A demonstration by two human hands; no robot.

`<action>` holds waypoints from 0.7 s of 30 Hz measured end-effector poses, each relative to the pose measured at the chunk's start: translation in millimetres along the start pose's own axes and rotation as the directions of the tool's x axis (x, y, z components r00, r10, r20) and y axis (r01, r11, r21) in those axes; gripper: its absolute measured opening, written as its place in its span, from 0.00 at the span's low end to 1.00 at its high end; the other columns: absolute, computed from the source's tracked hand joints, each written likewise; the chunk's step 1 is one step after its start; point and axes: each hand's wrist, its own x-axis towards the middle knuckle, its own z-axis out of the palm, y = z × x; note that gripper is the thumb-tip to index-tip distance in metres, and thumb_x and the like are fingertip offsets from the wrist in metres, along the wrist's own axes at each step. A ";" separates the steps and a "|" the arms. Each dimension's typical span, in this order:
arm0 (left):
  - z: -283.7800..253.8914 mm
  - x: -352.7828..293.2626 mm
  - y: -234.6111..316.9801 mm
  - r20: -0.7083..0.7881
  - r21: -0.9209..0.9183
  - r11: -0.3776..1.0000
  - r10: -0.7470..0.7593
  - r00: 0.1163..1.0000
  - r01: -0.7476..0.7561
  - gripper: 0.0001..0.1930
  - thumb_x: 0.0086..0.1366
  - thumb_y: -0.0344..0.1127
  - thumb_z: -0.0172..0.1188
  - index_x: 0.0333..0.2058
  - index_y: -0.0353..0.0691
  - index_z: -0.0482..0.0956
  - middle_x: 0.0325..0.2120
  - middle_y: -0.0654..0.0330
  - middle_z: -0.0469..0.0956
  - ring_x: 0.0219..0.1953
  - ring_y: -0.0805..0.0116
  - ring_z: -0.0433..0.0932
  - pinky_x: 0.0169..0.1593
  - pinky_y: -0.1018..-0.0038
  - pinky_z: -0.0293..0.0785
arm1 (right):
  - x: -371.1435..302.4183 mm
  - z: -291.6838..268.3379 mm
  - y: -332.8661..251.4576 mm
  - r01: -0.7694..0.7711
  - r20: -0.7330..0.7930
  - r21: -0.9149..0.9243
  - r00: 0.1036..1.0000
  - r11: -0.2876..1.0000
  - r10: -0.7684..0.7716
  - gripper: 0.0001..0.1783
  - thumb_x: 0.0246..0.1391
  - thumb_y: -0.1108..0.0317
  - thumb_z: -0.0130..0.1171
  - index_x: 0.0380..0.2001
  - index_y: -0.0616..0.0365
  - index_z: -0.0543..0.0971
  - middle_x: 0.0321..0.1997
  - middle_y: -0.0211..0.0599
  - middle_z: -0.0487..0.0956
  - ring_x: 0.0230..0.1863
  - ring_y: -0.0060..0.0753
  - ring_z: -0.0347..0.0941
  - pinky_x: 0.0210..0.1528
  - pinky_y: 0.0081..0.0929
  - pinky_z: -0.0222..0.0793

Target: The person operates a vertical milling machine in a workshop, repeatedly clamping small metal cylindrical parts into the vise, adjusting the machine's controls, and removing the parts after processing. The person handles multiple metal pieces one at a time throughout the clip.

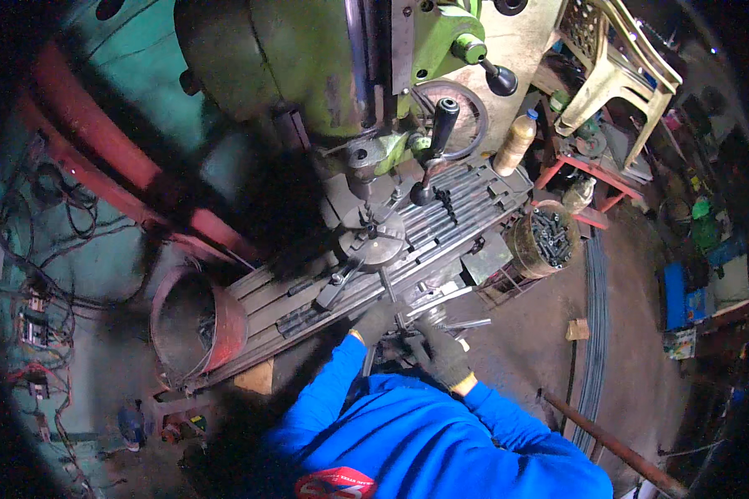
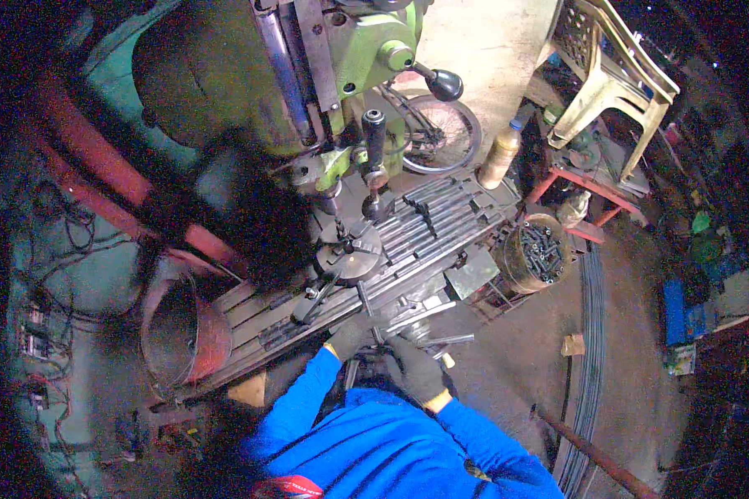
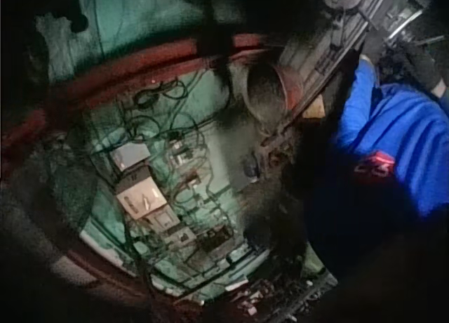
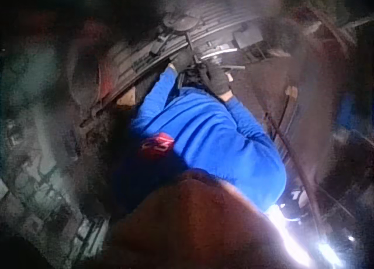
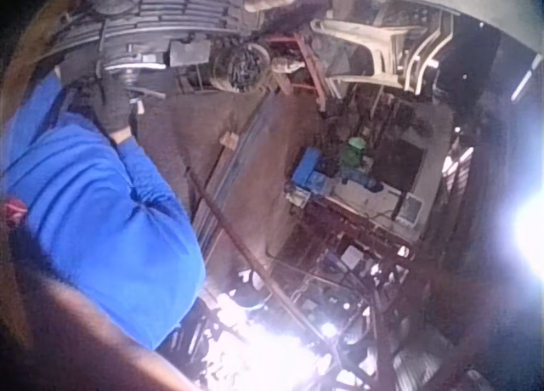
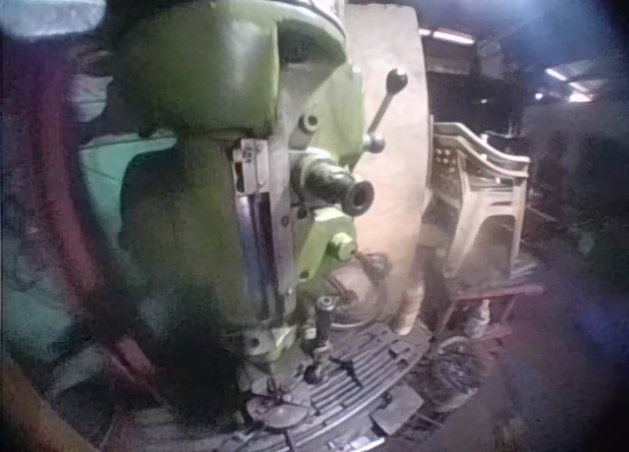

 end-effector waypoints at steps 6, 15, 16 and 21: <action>-12.4 9.5 0.1 0.052 -0.411 0.911 0.057 0.997 -0.031 0.16 0.60 0.33 0.65 0.47 0.37 0.81 0.45 0.52 0.81 0.51 0.57 0.79 0.58 0.65 0.73 | -39.8 48.4 57.8 -0.227 -0.029 -0.030 0.974 0.974 0.226 0.42 0.55 0.56 0.63 0.70 0.50 0.59 0.54 0.56 0.77 0.53 0.61 0.75 0.52 0.47 0.73; -14.6 12.4 -3.1 0.244 -0.717 0.656 -0.082 0.966 0.237 0.19 0.63 0.36 0.65 0.49 0.31 0.76 0.44 0.49 0.80 0.48 0.54 0.79 0.55 0.61 0.75 | -26.3 72.1 16.4 -0.194 -0.037 0.349 0.975 0.917 0.220 0.31 0.63 0.62 0.59 0.66 0.58 0.67 0.58 0.53 0.77 0.59 0.44 0.74 0.61 0.36 0.68; -5.7 13.6 -15.7 0.341 -0.891 0.271 -0.128 0.931 0.364 0.18 0.64 0.32 0.63 0.50 0.31 0.74 0.44 0.48 0.79 0.48 0.54 0.79 0.54 0.61 0.76 | -18.6 40.7 -21.2 -0.346 -0.091 0.498 0.891 0.795 0.445 0.32 0.62 0.63 0.59 0.68 0.58 0.64 0.58 0.54 0.77 0.59 0.46 0.74 0.60 0.37 0.69; -1.8 23.9 -26.0 0.360 -0.884 -0.339 -0.054 0.931 0.322 0.17 0.66 0.24 0.57 0.52 0.30 0.69 0.43 0.45 0.77 0.47 0.53 0.78 0.52 0.58 0.79 | -19.4 113.3 58.1 -0.306 0.125 0.210 0.950 0.929 0.285 0.37 0.62 0.60 0.60 0.70 0.56 0.60 0.54 0.54 0.79 0.55 0.46 0.75 0.58 0.37 0.70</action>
